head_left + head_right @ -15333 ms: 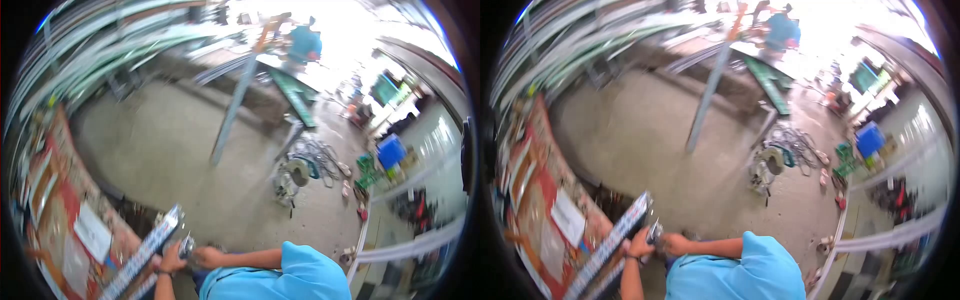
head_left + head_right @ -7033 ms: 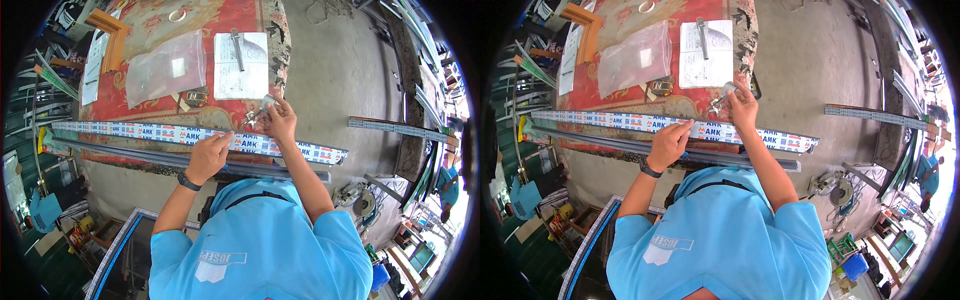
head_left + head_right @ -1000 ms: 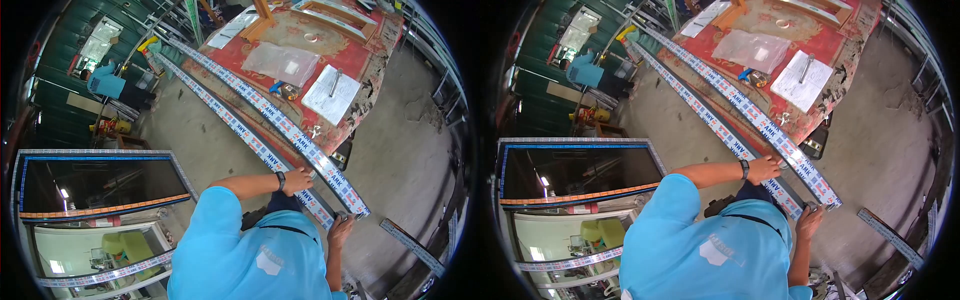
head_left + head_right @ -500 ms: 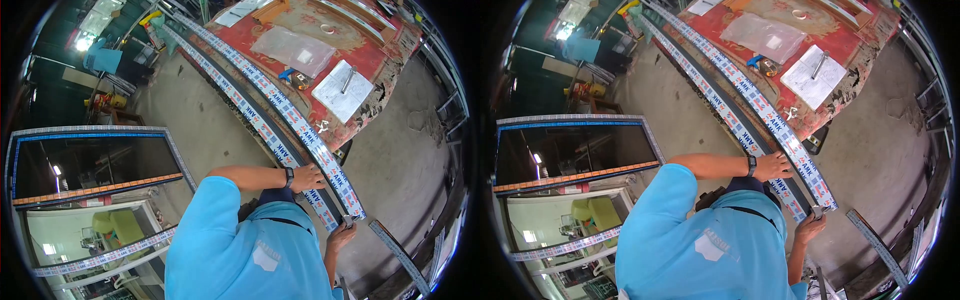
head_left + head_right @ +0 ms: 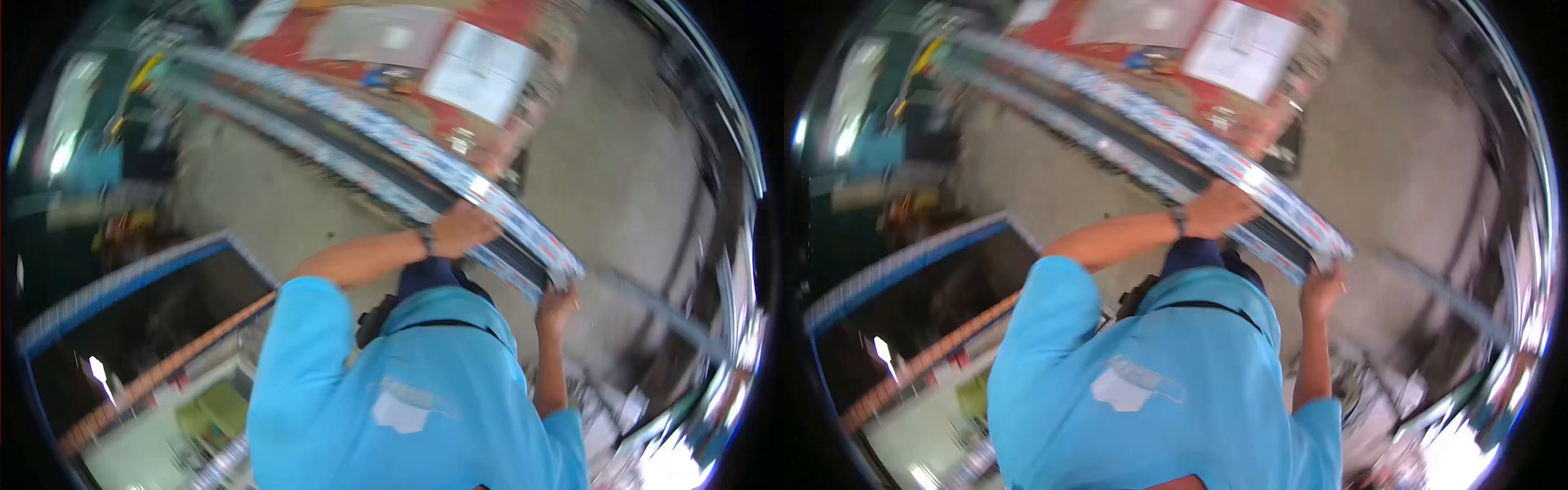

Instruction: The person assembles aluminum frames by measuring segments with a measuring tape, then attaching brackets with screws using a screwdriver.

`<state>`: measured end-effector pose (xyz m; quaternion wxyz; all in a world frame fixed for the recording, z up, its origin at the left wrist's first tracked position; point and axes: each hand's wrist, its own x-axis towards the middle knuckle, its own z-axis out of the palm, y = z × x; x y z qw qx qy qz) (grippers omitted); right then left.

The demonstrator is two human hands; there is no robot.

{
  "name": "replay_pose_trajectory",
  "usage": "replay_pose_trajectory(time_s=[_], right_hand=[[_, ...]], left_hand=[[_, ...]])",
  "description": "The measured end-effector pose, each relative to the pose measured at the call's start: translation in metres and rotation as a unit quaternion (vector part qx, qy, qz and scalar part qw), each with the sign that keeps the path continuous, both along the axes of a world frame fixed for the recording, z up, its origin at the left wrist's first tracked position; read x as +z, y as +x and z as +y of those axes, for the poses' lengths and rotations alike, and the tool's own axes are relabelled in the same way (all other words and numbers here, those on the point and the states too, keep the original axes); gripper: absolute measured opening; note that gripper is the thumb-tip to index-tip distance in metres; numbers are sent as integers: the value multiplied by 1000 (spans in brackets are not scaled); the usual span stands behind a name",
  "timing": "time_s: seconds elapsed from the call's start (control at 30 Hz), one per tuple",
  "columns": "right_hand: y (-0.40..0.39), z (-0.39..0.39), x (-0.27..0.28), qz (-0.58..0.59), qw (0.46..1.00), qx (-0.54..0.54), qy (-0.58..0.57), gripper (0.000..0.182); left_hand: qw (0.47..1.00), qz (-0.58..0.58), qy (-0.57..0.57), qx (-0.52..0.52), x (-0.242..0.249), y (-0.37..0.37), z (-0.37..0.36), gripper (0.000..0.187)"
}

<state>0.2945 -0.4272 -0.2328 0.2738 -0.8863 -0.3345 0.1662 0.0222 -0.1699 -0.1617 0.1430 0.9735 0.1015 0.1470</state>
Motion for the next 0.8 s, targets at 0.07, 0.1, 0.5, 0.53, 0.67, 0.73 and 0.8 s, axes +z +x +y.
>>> replay_pose_trajectory(time_s=[0.07,0.1,0.5,0.53,0.67,0.73,0.8], right_hand=[[-12,-2,14,-72,994,65,-46,60],[-22,2,34,-19,997,27,-62,61],[2,-103,37,410,856,-170,265,46],[-1,-107,28,433,850,-150,259,48],[-9,-85,23,536,782,-103,300,52],[-9,-75,29,587,739,-111,310,53],[-8,-71,29,619,708,-111,321,53]], left_hand=[[988,134,-77,-7,8,1,-2,70],[981,178,-76,5,19,2,-6,72],[987,157,-27,38,7,13,-16,77],[986,156,-30,40,7,16,-17,77],[986,156,-31,40,12,18,-17,78],[988,148,-27,33,11,17,-16,78],[990,137,-29,29,10,14,-17,79]])
